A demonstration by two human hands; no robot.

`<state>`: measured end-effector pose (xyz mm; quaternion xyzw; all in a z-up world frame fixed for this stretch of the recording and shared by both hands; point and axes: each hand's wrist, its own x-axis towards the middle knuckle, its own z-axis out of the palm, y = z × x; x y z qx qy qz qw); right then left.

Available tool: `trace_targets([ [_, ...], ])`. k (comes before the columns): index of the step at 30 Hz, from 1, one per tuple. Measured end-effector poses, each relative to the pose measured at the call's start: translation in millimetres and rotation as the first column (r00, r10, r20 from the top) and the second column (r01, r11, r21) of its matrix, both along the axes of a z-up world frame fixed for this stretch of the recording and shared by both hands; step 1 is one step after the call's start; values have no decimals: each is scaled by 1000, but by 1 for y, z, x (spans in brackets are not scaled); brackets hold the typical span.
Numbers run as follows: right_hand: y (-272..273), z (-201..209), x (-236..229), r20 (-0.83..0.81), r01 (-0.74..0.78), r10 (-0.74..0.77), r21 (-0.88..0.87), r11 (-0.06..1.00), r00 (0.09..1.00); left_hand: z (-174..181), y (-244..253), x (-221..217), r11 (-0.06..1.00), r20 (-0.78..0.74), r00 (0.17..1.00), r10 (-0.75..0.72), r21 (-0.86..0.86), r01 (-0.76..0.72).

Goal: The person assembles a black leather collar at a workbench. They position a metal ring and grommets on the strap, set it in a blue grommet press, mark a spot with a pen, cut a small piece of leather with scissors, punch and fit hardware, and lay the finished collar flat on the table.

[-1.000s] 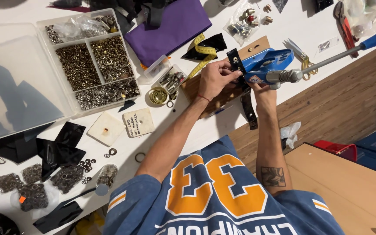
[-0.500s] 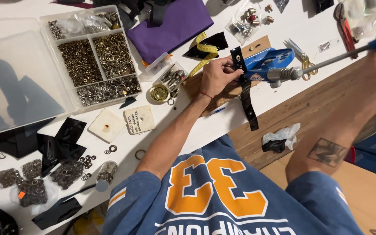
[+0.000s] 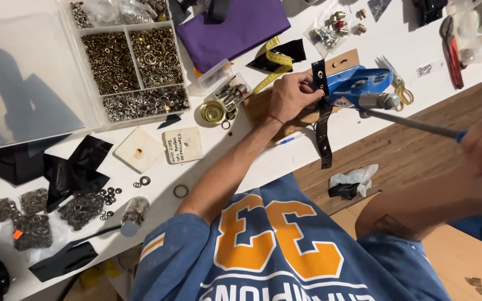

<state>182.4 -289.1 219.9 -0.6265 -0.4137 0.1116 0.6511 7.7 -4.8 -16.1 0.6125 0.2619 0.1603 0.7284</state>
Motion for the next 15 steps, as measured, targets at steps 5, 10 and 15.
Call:
trace_targets([
  [5,96,32,-79,103,-167,165,10,986,981,4,1,-3,999,13,1000,-15,-45,16],
  [10,113,36,-103,-55,-44,52,145,988,997,7,3,-3,1000,-3,1000,-6,-28,6],
  [15,236,107,-147,404,-448,641,-476,756,653,0,-1,-2,997,28,1000,11,-77,-9],
])
